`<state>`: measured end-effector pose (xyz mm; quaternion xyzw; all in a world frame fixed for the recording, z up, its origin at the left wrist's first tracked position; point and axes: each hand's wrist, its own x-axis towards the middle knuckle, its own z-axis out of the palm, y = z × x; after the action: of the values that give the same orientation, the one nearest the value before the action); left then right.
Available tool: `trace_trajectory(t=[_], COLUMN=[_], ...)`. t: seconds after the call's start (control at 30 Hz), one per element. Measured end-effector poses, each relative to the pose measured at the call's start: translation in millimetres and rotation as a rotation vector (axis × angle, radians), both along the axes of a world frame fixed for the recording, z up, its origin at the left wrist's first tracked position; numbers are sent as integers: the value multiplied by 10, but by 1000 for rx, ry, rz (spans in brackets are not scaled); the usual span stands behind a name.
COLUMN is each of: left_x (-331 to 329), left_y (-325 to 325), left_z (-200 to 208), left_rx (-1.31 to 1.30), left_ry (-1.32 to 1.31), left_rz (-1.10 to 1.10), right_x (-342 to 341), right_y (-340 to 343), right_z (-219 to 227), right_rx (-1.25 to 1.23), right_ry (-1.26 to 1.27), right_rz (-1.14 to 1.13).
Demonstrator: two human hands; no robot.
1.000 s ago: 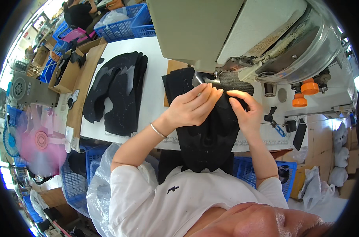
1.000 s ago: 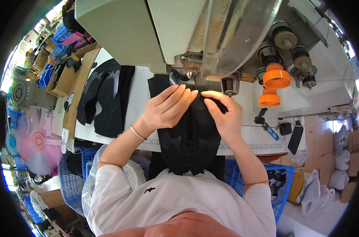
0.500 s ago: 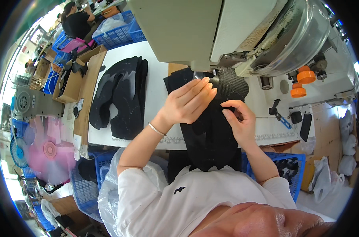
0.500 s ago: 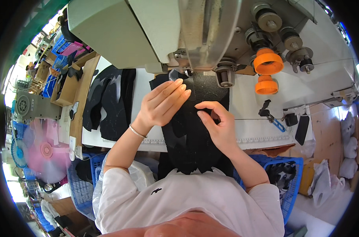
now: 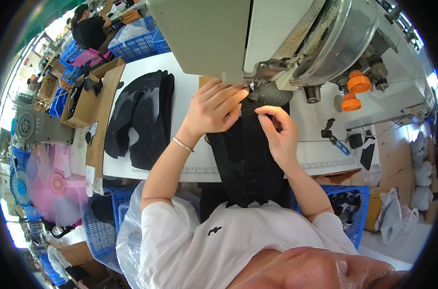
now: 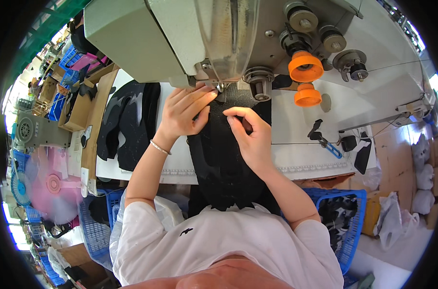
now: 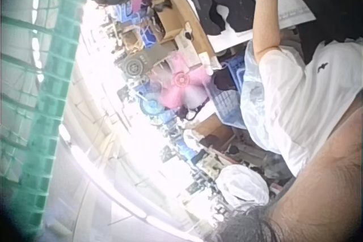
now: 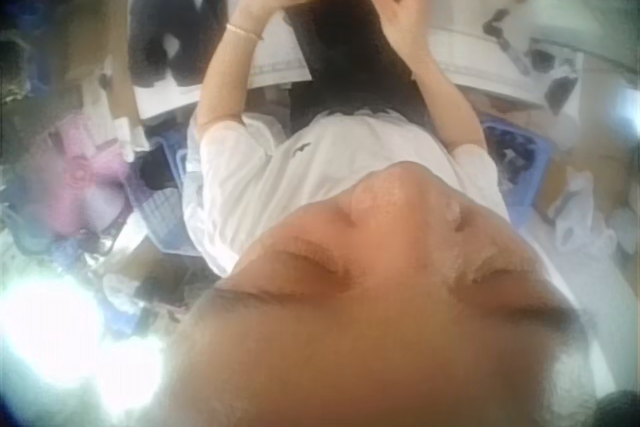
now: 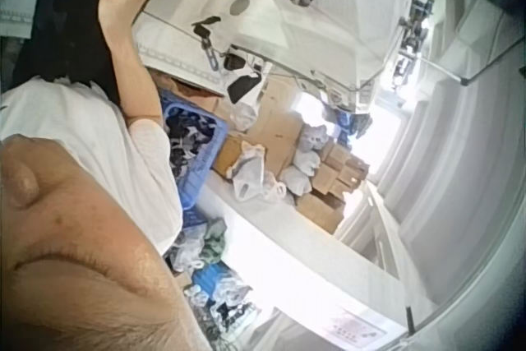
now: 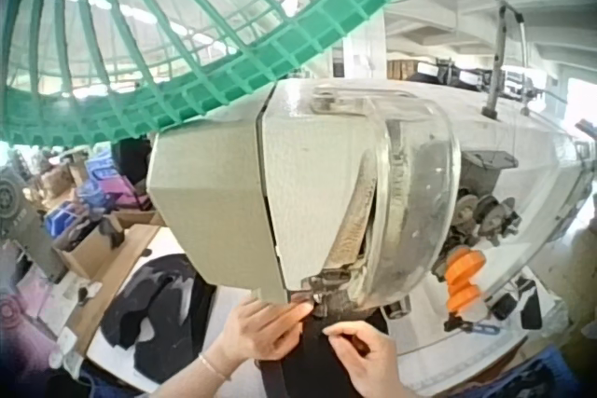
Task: The person sews shoe upper pieces together using a sewing machine, takes another shoe upper piece out of a plastic bag, and sews shoe parts using the sewing machine.
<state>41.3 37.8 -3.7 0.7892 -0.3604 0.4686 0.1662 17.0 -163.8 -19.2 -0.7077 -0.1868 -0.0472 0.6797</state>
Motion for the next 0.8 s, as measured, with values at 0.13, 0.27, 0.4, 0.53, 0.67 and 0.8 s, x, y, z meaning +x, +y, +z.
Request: trace_trajectory(t=[0.13,0.27,0.4,0.53,0.67,0.8], left_x=[47,138,368,497,419,-96], left_y=[-3,-77,-85,-182,-185,-268], left_z=[16,-73,-166,11,-9,-11], left_rx=[-123,-456,-732,-1298,-1236,-1350], left_ry=[125,266,585,1153,868,501], left_rz=[45,65,219,-133,-317,-26], right_x=[130,208,239,293,400,450], right_y=[32,35,28,-68,-136,-266], right_z=[45,65,103,137,201,164], right_rx=[-18,-67,-104,-151,-206,-243], right_ry=[-19,-38,-68,-103,-116,-355], right_rz=[-25,-62,-80,-40,40,-88])
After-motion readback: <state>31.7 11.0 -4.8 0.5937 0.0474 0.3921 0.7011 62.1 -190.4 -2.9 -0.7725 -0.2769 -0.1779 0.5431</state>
